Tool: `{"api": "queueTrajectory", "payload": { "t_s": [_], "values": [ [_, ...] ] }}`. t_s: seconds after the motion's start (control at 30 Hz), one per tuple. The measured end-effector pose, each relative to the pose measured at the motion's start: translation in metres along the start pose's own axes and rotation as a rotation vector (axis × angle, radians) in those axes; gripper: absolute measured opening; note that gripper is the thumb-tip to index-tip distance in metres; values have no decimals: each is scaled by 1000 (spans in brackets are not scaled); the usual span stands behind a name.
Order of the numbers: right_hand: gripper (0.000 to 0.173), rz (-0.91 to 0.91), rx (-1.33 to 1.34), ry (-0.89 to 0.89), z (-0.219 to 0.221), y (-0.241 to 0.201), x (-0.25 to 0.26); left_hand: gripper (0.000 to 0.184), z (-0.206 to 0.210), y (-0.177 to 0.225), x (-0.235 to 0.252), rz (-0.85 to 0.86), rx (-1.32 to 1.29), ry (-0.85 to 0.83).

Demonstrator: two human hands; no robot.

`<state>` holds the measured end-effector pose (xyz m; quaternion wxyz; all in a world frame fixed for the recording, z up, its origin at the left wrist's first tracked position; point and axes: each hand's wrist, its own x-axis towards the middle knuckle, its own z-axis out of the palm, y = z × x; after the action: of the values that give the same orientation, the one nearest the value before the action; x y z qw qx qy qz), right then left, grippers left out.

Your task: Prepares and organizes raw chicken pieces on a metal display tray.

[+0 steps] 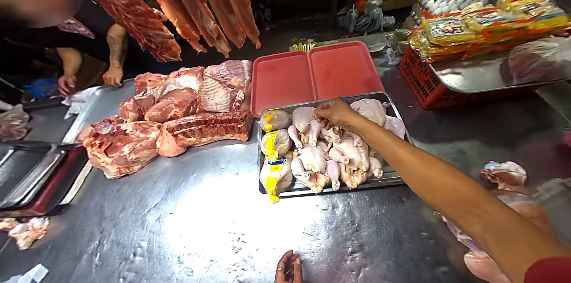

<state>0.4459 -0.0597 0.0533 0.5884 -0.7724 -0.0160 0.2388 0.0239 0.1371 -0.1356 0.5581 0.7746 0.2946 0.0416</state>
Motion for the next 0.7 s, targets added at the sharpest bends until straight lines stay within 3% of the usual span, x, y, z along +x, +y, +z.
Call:
{"api": "queueTrajectory", "payload": {
  "t_s": [0.17,0.3,0.37,0.5,0.7],
  "values": [
    [18,-150,-901,-181,13,62,5,30,39,59,41,262,18,-66],
    [29,-44,-1244,-323,43,61,-10,29,69,100,58,351,-50,-122],
    [20,-54,-1311,-341,54,62,-12,28,78,107,57,357,-79,-135],
    [19,-73,-1308,-323,54,65,-6,29,80,95,42,286,-87,-160],
    [20,47,-978,-187,35,79,20,31,52,52,1,63,-104,-184]
  ]
}}
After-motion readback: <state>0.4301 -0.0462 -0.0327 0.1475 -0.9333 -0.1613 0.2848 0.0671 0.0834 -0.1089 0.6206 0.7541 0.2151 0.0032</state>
